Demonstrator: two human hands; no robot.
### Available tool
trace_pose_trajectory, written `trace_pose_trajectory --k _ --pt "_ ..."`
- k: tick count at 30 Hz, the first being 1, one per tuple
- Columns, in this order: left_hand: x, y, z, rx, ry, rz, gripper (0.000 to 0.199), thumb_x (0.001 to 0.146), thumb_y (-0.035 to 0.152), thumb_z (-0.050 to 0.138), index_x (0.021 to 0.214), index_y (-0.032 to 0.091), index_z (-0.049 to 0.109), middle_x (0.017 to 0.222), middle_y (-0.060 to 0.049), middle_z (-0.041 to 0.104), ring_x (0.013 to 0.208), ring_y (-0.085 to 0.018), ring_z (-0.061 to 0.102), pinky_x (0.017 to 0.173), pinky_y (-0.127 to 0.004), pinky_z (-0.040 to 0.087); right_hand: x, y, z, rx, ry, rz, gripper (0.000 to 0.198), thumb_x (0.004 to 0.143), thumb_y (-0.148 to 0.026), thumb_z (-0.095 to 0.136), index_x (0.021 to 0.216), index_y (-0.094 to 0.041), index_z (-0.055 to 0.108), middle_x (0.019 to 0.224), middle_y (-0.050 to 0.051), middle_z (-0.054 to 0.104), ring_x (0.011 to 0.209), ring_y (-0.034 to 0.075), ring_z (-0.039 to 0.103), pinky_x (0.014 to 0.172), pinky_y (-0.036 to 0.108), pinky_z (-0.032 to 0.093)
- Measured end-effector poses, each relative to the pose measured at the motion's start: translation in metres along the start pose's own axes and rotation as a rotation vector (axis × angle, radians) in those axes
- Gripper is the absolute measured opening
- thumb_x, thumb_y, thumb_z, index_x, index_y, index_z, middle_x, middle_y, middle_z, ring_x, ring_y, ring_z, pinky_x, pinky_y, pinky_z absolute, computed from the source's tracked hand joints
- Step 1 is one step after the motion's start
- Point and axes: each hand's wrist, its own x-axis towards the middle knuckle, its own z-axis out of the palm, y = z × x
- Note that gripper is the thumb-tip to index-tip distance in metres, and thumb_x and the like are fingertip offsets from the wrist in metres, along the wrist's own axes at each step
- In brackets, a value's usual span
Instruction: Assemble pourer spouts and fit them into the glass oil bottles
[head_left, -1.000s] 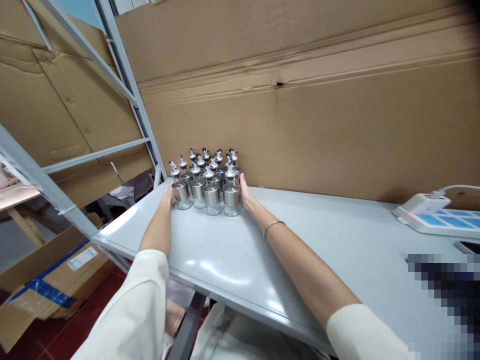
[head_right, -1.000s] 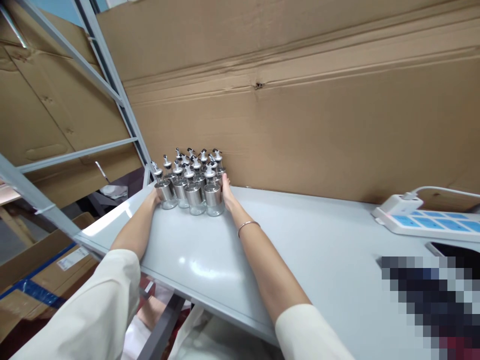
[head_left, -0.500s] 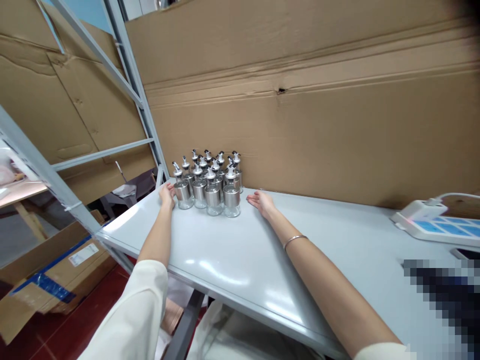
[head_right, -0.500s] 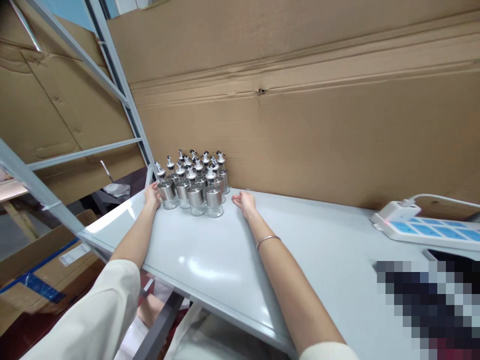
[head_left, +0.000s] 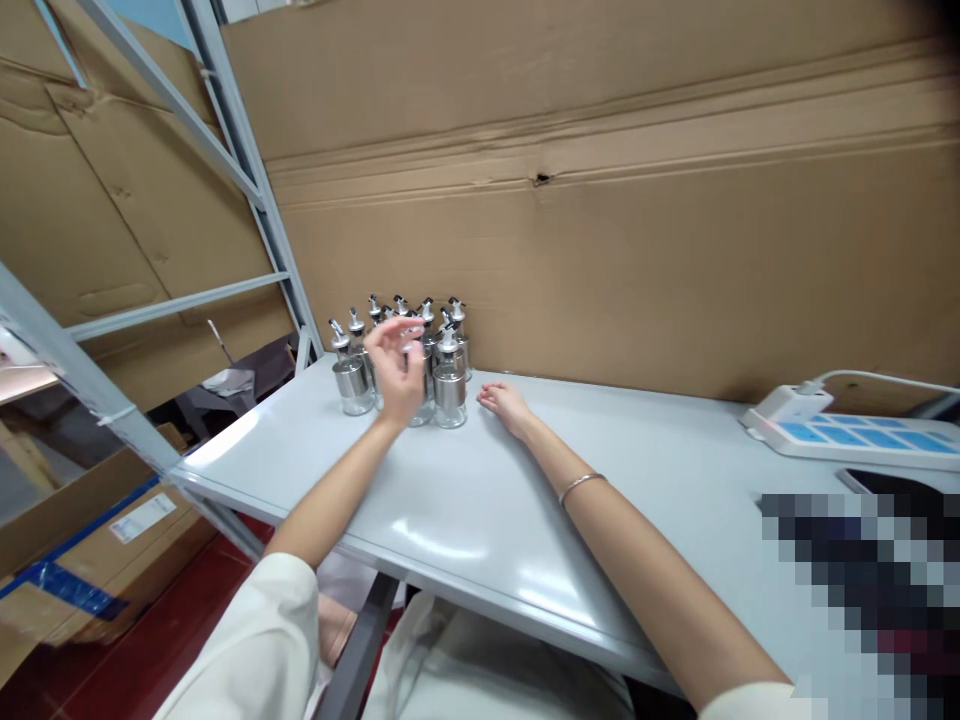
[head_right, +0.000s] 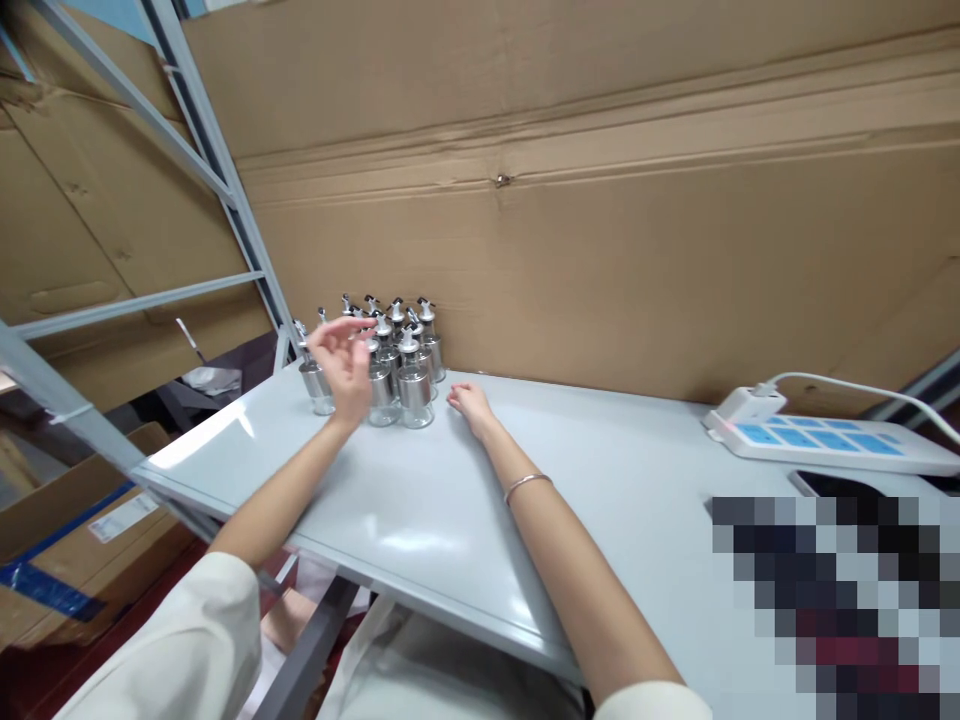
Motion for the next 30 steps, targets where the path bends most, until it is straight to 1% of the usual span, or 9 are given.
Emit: trace_pose_trajectory --k 2,5,9,14,18,21,23,27,30 --pt "-0.012 0.011 0.026 -0.049 -0.117 -0.024 0.035 0.09 0.033 0.054 0.119 0.028 0.035 0.122 -0.007 0.052 0.121 -0.021 0.055 0.107 -0.042 0.043 -0.005 0.0 -0.003 -0.024 -0.04 -0.016 0.035 0.093 -0.035 0.058 0.123 -0.018 0.057 0.125 0.009 0.06 0.105 0.021 0.062 0.088 0.043 0.054" --pt "-0.015 0.013 0.047 0.047 -0.135 -0.155 0.051 0.082 0.024 0.062 0.124 0.027 0.033 0.132 -0.009 0.045 0.132 -0.023 0.044 0.115 -0.044 0.032 -0.012 0.001 -0.007 -0.074 -0.088 -0.035 0.034 0.093 -0.035 0.057 0.123 -0.018 0.057 0.125 0.009 0.06 0.105 0.021 0.062 0.088 0.043 0.054" --pt "-0.006 0.001 0.051 0.107 -0.102 -0.246 0.06 0.074 0.011 0.063 0.124 0.027 0.034 0.13 -0.01 0.043 0.123 -0.022 0.05 0.11 -0.042 0.036 -0.021 0.004 -0.012 -0.148 -0.136 -0.055 0.033 0.093 -0.035 0.057 0.122 -0.019 0.058 0.125 0.009 0.06 0.105 0.021 0.062 0.089 0.043 0.054" --pt "-0.009 -0.014 0.052 0.135 -0.039 -0.346 0.061 0.07 0.004 0.063 0.121 0.023 0.036 0.129 -0.012 0.041 0.119 -0.021 0.05 0.109 -0.039 0.036 -0.028 0.005 -0.015 -0.212 -0.176 -0.094 0.032 0.094 -0.035 0.056 0.122 -0.019 0.058 0.125 0.009 0.06 0.105 0.02 0.062 0.089 0.042 0.054" --pt "-0.021 -0.024 0.05 0.049 -0.085 -0.552 0.048 0.076 0.016 0.067 0.117 0.022 0.043 0.122 -0.011 0.051 0.115 -0.023 0.056 0.101 -0.038 0.042 -0.035 0.003 -0.014 -0.247 -0.204 -0.142 0.031 0.093 -0.034 0.057 0.121 -0.019 0.058 0.126 0.009 0.06 0.106 0.021 0.062 0.09 0.043 0.054" --pt "-0.028 -0.022 0.049 -0.068 -0.162 -0.642 0.04 0.078 0.03 0.07 0.112 0.022 0.049 0.11 -0.009 0.061 0.106 -0.022 0.062 0.096 -0.037 0.045 -0.047 -0.004 -0.013 -0.265 -0.248 -0.182 0.031 0.08 -0.021 0.07 0.11 -0.018 0.064 0.12 0.008 0.064 0.11 0.022 0.06 0.097 0.04 0.048" --pt "-0.031 -0.016 0.051 -0.159 -0.231 -0.698 0.041 0.075 0.037 0.073 0.107 0.021 0.053 0.104 -0.007 0.065 0.094 -0.021 0.065 0.09 -0.035 0.047 -0.06 -0.01 -0.016 -0.287 -0.302 -0.203 0.038 0.066 -0.01 0.075 0.102 -0.018 0.066 0.11 0.006 0.069 0.109 0.022 0.06 0.098 0.036 0.045" --pt "-0.04 0.007 0.059 -0.344 -0.421 -0.79 0.049 0.067 0.049 0.078 0.098 0.017 0.059 0.094 -0.007 0.069 0.083 -0.018 0.066 0.083 -0.032 0.048 -0.091 -0.024 -0.029 -0.387 -0.391 -0.198 0.049 0.054 -0.014 0.079 0.101 -0.018 0.066 0.098 0.003 0.071 0.094 0.022 0.061 0.088 0.036 0.048" --pt "-0.047 0.028 0.065 -0.463 -0.523 -0.82 0.053 0.068 0.056 0.076 0.1 0.018 0.059 0.109 -0.01 0.07 0.086 -0.016 0.065 0.081 -0.03 0.049 -0.112 -0.031 -0.043 -0.489 -0.407 -0.166 0.042 0.052 -0.018 0.081 0.092 -0.018 0.067 0.086 0.002 0.069 0.084 0.021 0.06 0.081 0.034 0.049"
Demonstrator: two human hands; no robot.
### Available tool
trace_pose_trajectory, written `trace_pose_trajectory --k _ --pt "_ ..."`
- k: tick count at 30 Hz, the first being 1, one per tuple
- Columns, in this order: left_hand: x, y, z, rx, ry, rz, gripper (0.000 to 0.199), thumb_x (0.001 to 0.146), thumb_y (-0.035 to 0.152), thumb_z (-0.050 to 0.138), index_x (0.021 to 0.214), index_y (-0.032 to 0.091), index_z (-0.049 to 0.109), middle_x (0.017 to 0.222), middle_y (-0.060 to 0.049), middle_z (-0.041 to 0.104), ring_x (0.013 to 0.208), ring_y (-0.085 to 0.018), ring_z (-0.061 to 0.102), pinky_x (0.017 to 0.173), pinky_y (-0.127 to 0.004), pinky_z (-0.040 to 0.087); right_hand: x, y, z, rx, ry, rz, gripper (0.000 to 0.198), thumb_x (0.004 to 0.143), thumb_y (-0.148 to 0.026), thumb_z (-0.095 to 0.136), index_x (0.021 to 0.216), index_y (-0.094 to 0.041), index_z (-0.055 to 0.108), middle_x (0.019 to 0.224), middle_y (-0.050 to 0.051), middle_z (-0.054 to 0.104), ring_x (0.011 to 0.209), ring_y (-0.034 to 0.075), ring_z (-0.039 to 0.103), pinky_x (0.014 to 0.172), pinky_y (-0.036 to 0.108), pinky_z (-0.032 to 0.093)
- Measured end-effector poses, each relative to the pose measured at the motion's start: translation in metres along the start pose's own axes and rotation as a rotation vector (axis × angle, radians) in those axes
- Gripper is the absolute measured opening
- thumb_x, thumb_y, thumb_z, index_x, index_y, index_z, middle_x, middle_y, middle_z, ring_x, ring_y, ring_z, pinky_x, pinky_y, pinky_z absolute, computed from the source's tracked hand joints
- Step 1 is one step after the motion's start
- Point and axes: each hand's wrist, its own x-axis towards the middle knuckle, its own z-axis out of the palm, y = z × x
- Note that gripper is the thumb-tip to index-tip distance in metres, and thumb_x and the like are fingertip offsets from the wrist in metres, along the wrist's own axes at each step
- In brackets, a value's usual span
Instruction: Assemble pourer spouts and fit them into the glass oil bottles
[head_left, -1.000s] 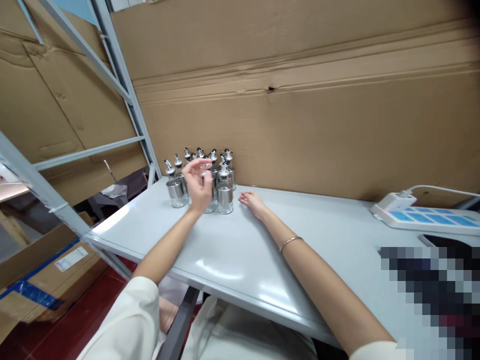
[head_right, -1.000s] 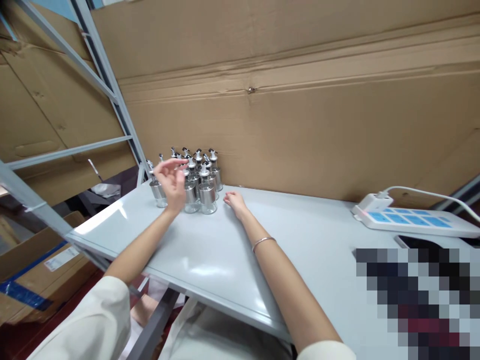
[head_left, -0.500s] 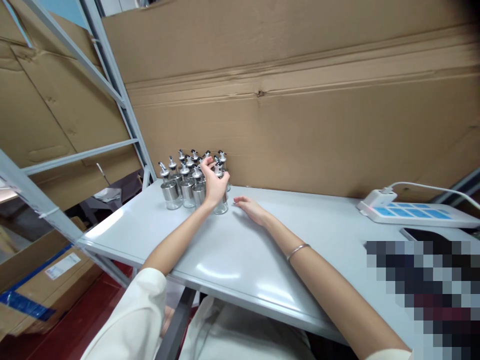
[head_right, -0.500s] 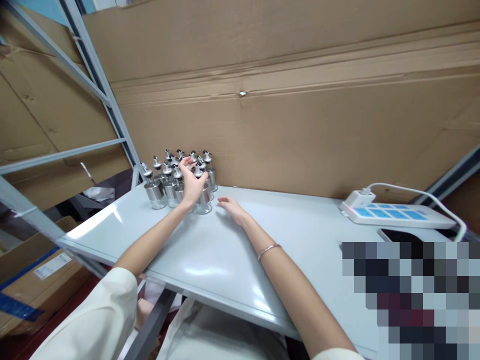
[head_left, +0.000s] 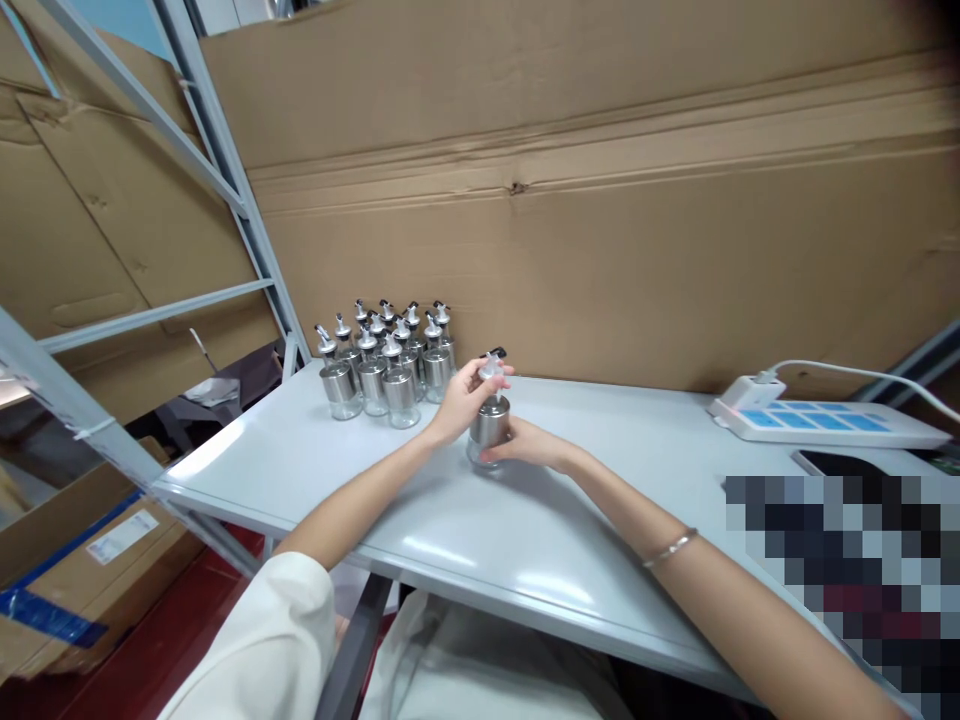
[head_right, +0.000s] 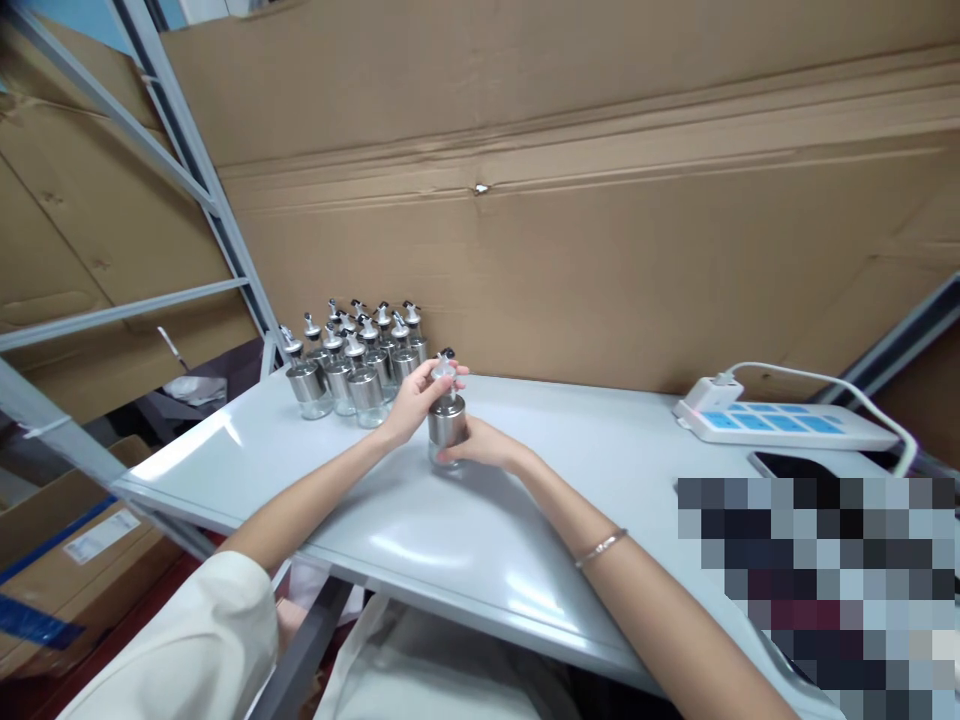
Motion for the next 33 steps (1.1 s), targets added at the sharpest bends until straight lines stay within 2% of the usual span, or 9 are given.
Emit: trace_pose_trajectory --k 3,5,7,10,16,21,26,29,33 --pt "-0.01 0.005 0.016 -0.029 -0.119 -0.037 0.058 0.07 0.06 0.073 0.106 0.018 0.057 0.121 -0.013 0.067 0.087 -0.016 0.062 0.08 -0.03 0.048 -0.021 -0.003 -0.008 -0.079 -0.024 0.049 0.037 0.051 -0.019 0.082 0.085 -0.018 0.067 0.082 0.001 0.068 0.08 0.02 0.058 0.078 0.034 0.048" --pt "-0.015 0.006 0.026 -0.036 -0.195 -0.063 0.061 0.07 0.063 0.072 0.107 0.017 0.057 0.112 -0.012 0.069 0.084 -0.015 0.06 0.079 -0.03 0.047 -0.033 -0.004 -0.013 -0.119 -0.042 0.079 0.036 0.05 -0.019 0.082 0.082 -0.018 0.067 0.081 0.001 0.067 0.078 0.02 0.058 0.076 0.034 0.047" --pt "-0.019 0.005 0.035 -0.052 -0.235 -0.082 0.062 0.068 0.066 0.071 0.103 0.016 0.057 0.093 -0.008 0.069 0.076 -0.014 0.057 0.074 -0.029 0.045 -0.043 -0.004 -0.017 -0.142 -0.066 0.101 0.035 0.049 -0.018 0.082 0.081 -0.018 0.067 0.08 0.002 0.067 0.078 0.02 0.059 0.075 0.034 0.048" --pt "-0.027 0.002 0.048 -0.068 -0.2 -0.06 0.063 0.065 0.071 0.069 0.094 0.018 0.053 0.072 0.001 0.058 0.063 -0.01 0.05 0.063 -0.026 0.041 -0.052 -0.002 -0.019 -0.194 -0.122 0.099 0.034 0.051 -0.02 0.082 0.082 -0.018 0.067 0.081 0.002 0.067 0.079 0.021 0.059 0.074 0.034 0.049" --pt "-0.04 0.008 0.06 0.003 -0.134 0.015 0.06 0.073 0.073 0.06 0.09 0.017 0.047 0.063 0.006 0.049 0.056 -0.007 0.043 0.057 -0.023 0.036 -0.056 0.003 -0.015 -0.35 -0.182 0.04 0.045 0.055 -0.03 0.081 0.095 -0.014 0.066 0.091 0.005 0.064 0.084 0.022 0.058 0.078 0.038 0.051" --pt "-0.044 0.015 0.061 -0.038 -0.168 -0.006 0.061 0.071 0.074 0.061 0.087 0.018 0.044 0.057 0.008 0.046 0.051 -0.006 0.041 0.052 -0.021 0.032 -0.062 -0.003 -0.008 -0.418 -0.168 0.023 0.056 0.052 -0.033 0.083 0.101 -0.015 0.063 0.101 0.006 0.064 0.092 0.024 0.058 0.088 0.041 0.051" --pt "-0.045 0.017 0.057 -0.071 -0.248 -0.047 0.063 0.069 0.077 0.059 0.085 0.018 0.045 0.052 0.009 0.046 0.046 -0.005 0.039 0.05 -0.021 0.031 -0.067 -0.007 -0.006 -0.444 -0.162 0.008 0.053 0.052 -0.036 0.085 0.095 -0.016 0.062 0.095 0.006 0.063 0.086 0.023 0.059 0.081 0.039 0.053" --pt "-0.045 0.017 0.056 -0.084 -0.296 -0.038 0.063 0.07 0.077 0.058 0.085 0.017 0.046 0.053 0.008 0.047 0.048 -0.005 0.041 0.051 -0.021 0.034 -0.071 -0.014 -0.018 -0.386 -0.227 -0.087 0.054 0.055 -0.046 0.083 0.095 -0.018 0.062 0.092 0.005 0.062 0.084 0.023 0.061 0.076 0.037 0.055" --pt "-0.045 0.017 0.057 -0.073 -0.351 -0.018 0.063 0.069 0.078 0.058 0.083 0.017 0.046 0.052 0.008 0.047 0.047 -0.006 0.043 0.052 -0.022 0.035 -0.079 -0.033 -0.033 0.004 -0.175 -0.357 0.073 0.068 -0.073 0.064 0.122 -0.025 0.056 0.108 0.008 0.064 0.08 0.019 0.065 0.076 0.036 0.057"
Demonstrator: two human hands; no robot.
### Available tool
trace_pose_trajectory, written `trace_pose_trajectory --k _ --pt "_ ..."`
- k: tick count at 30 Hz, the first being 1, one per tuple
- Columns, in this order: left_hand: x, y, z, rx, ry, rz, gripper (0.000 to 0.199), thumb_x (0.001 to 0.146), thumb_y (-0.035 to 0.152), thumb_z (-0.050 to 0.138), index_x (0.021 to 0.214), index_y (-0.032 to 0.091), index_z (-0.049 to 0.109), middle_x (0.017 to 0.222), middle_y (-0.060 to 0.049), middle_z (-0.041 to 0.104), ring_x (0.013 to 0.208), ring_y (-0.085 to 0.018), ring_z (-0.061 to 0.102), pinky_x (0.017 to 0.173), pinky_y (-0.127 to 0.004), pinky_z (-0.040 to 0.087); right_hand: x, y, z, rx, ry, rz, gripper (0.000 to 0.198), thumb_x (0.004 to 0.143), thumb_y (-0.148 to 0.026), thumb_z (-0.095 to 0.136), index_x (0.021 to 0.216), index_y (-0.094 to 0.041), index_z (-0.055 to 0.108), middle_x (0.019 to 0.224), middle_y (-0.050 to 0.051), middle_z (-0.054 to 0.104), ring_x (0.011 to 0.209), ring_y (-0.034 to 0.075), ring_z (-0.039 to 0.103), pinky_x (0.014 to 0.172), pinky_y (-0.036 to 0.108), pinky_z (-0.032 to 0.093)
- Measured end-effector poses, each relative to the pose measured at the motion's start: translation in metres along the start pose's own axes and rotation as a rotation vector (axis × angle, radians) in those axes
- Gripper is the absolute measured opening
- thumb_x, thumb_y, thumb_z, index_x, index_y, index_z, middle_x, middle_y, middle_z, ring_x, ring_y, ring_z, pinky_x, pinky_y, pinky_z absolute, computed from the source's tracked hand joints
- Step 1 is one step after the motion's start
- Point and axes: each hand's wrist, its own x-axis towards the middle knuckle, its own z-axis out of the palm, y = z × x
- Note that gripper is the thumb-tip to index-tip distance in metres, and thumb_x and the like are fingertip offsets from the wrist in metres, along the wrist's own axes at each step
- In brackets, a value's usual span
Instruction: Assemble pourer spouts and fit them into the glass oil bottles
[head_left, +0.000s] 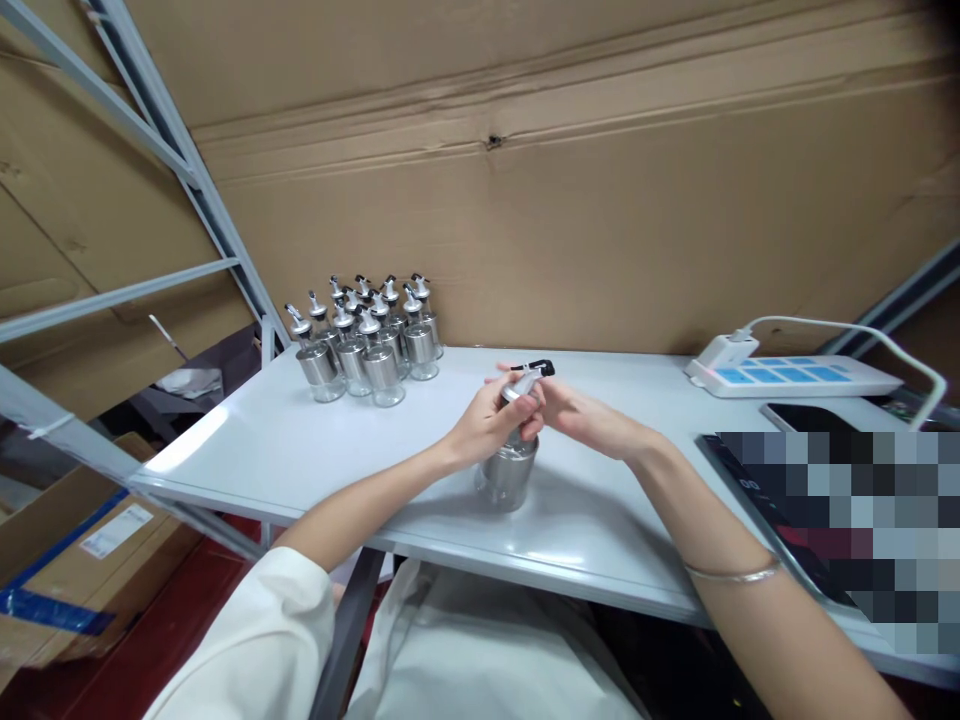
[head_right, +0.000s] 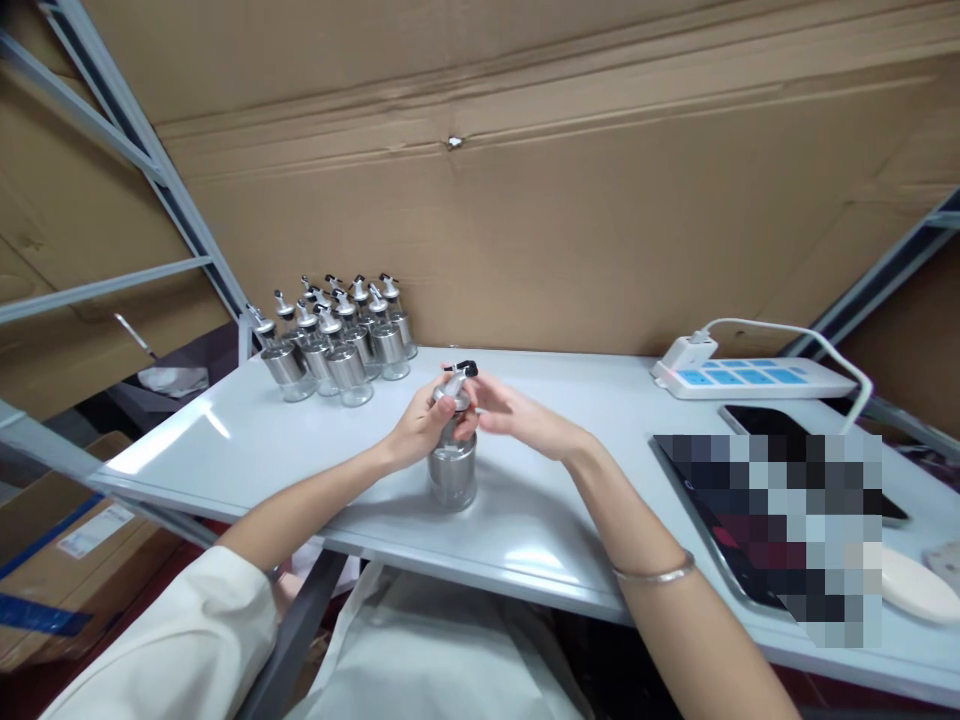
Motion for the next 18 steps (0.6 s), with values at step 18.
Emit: trace_pose_trajectory --k 18 --pt "0.002 0.006 -0.014 0.184 -0.017 -0.011 0.071 0.067 0.087 0.048 0.061 0.016 0.049 0.053 0.002 0.047 0.05 -0.009 0.044 0.051 -0.024 0.036 0.006 -0.011 0.037 -0.256 0.563 -0.319 0.036 0.088 -0.043 0.061 0.12 -0.027 0.063 0.113 0.006 0.072 0.1 0.021 0.068 0.078 0.034 0.059"
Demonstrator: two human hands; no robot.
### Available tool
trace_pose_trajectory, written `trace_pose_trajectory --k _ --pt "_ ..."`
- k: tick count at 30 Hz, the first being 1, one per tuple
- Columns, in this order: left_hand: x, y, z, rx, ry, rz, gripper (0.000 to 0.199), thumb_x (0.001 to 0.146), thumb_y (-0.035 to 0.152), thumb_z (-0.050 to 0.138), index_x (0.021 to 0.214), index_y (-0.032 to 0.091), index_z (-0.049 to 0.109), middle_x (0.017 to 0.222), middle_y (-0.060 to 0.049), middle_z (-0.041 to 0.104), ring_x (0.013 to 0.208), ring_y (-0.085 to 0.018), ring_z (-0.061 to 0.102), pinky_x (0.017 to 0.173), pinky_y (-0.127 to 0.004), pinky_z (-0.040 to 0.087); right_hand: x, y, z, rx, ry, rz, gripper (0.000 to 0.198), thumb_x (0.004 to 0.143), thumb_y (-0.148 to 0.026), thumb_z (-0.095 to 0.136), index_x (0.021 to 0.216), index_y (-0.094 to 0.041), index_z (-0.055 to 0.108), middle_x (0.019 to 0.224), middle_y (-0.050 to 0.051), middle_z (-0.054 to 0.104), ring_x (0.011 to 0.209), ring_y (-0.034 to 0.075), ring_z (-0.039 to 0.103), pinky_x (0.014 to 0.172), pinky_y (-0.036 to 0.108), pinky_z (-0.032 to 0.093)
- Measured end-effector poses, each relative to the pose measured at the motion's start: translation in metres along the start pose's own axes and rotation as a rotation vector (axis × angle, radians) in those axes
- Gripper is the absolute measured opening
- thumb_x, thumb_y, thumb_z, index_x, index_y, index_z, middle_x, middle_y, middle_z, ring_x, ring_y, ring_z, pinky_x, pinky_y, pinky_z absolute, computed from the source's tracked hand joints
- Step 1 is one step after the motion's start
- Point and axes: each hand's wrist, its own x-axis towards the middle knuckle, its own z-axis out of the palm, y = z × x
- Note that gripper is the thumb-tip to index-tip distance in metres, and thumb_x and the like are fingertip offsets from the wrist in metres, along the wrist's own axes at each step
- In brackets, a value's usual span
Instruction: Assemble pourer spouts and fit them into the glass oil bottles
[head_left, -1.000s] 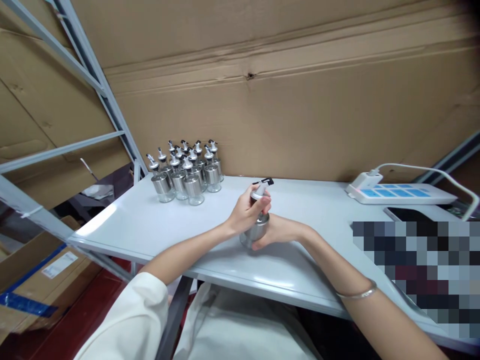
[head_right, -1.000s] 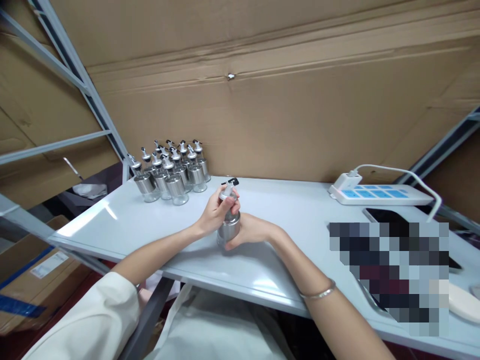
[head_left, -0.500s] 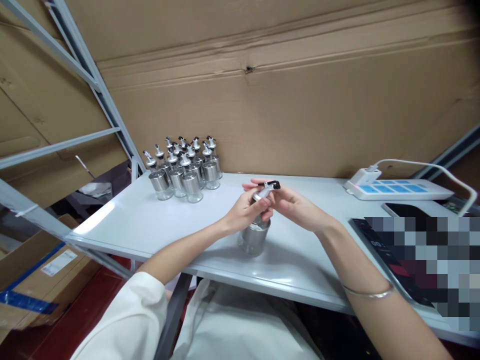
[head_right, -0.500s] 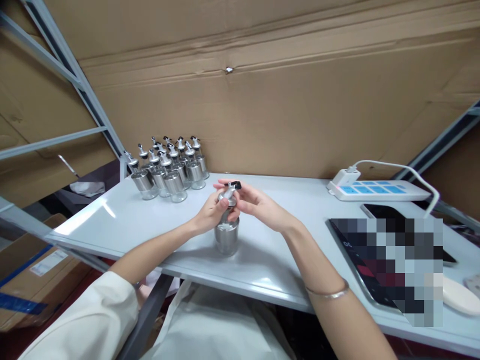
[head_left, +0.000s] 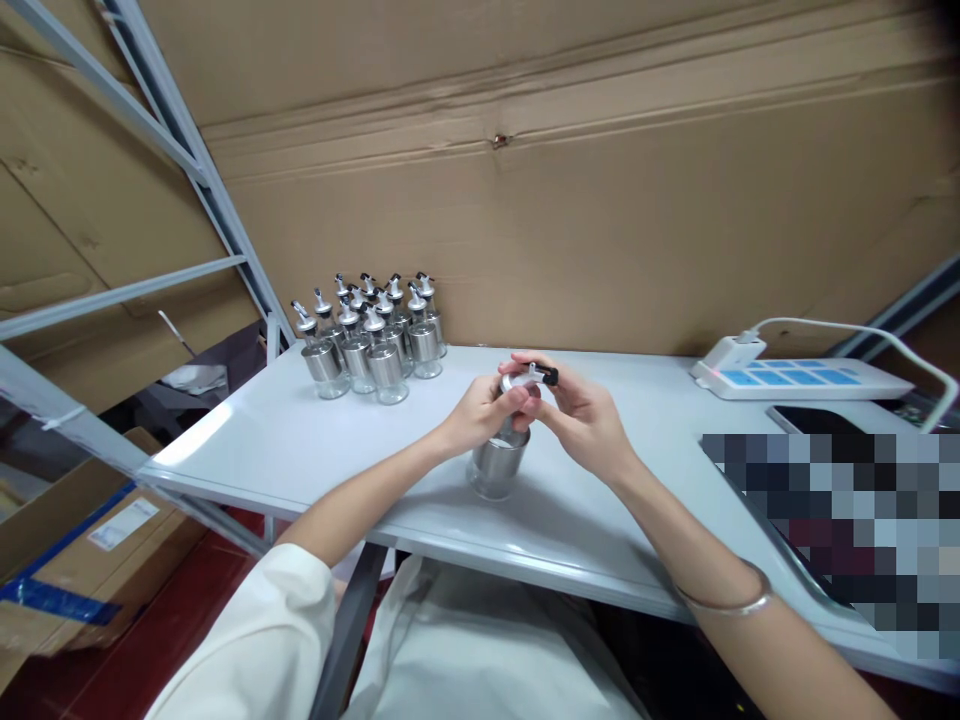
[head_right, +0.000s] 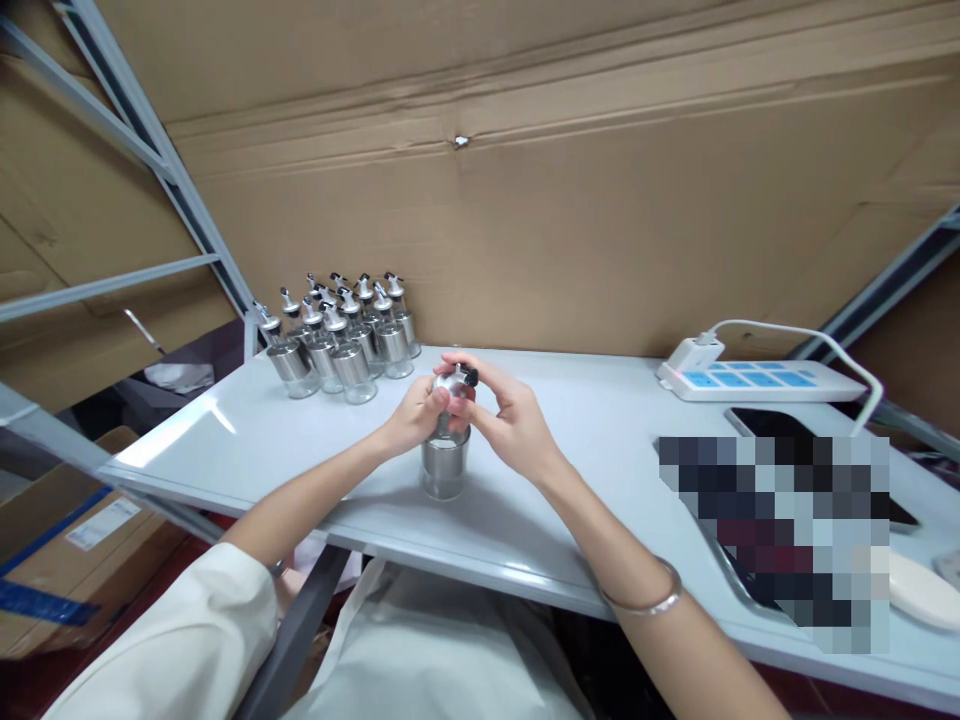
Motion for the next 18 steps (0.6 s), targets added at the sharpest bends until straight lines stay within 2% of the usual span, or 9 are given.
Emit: trace_pose_trajectory --k 3,6,9,11,14,18 --pt "-0.003 -0.001 0.0 0.003 0.038 0.024 0.071 0.066 0.087 0.049 0.065 0.015 0.051 0.053 0.002 0.048 0.049 -0.009 0.045 0.051 -0.024 0.037 -0.004 0.001 0.005 -0.183 0.107 -0.192 0.033 0.09 -0.032 0.061 0.122 -0.029 0.061 0.11 0.005 0.074 0.099 0.02 0.07 0.087 0.036 0.057" --pt "-0.004 -0.002 0.001 0.026 0.089 0.05 0.075 0.066 0.088 0.047 0.075 0.014 0.057 0.06 0.0 0.054 0.053 -0.01 0.049 0.052 -0.024 0.04 -0.007 0.003 0.009 -0.326 0.229 -0.413 0.032 0.086 -0.025 0.067 0.116 -0.03 0.061 0.105 0.004 0.075 0.092 0.019 0.071 0.081 0.033 0.058" --pt "-0.005 -0.001 0.001 0.068 0.159 0.075 0.078 0.063 0.089 0.048 0.081 0.014 0.058 0.068 -0.002 0.058 0.061 -0.013 0.053 0.057 -0.025 0.043 -0.007 0.008 0.009 -0.468 0.292 -0.552 0.014 0.085 -0.024 0.067 0.098 -0.03 0.063 0.102 0.004 0.073 0.083 0.018 0.07 0.073 0.032 0.058" --pt "-0.005 0.0 0.001 0.099 0.199 0.079 0.077 0.062 0.089 0.049 0.079 0.015 0.056 0.066 -0.001 0.057 0.063 -0.013 0.053 0.059 -0.025 0.043 -0.007 0.012 0.008 -0.561 0.302 -0.556 0.005 0.087 -0.025 0.065 0.087 -0.03 0.063 0.1 0.004 0.071 0.082 0.018 0.068 0.07 0.033 0.057" --pt "-0.006 0.001 0.002 0.11 0.238 0.062 0.073 0.066 0.088 0.044 0.076 0.016 0.053 0.063 0.001 0.054 0.06 -0.012 0.051 0.058 -0.025 0.041 -0.007 0.018 0.005 -0.611 0.302 -0.522 0.009 0.086 -0.027 0.065 0.078 -0.03 0.063 0.091 0.004 0.066 0.081 0.019 0.065 0.072 0.036 0.054" --pt "-0.003 -0.006 -0.005 0.116 0.341 0.046 0.063 0.079 0.08 0.04 0.078 0.018 0.053 0.058 0.003 0.052 0.054 -0.01 0.048 0.056 -0.023 0.039 -0.006 0.024 -0.002 -0.656 0.344 -0.477 0.011 0.085 -0.034 0.066 0.078 -0.029 0.06 0.087 0.003 0.06 0.078 0.019 0.061 0.071 0.036 0.052"
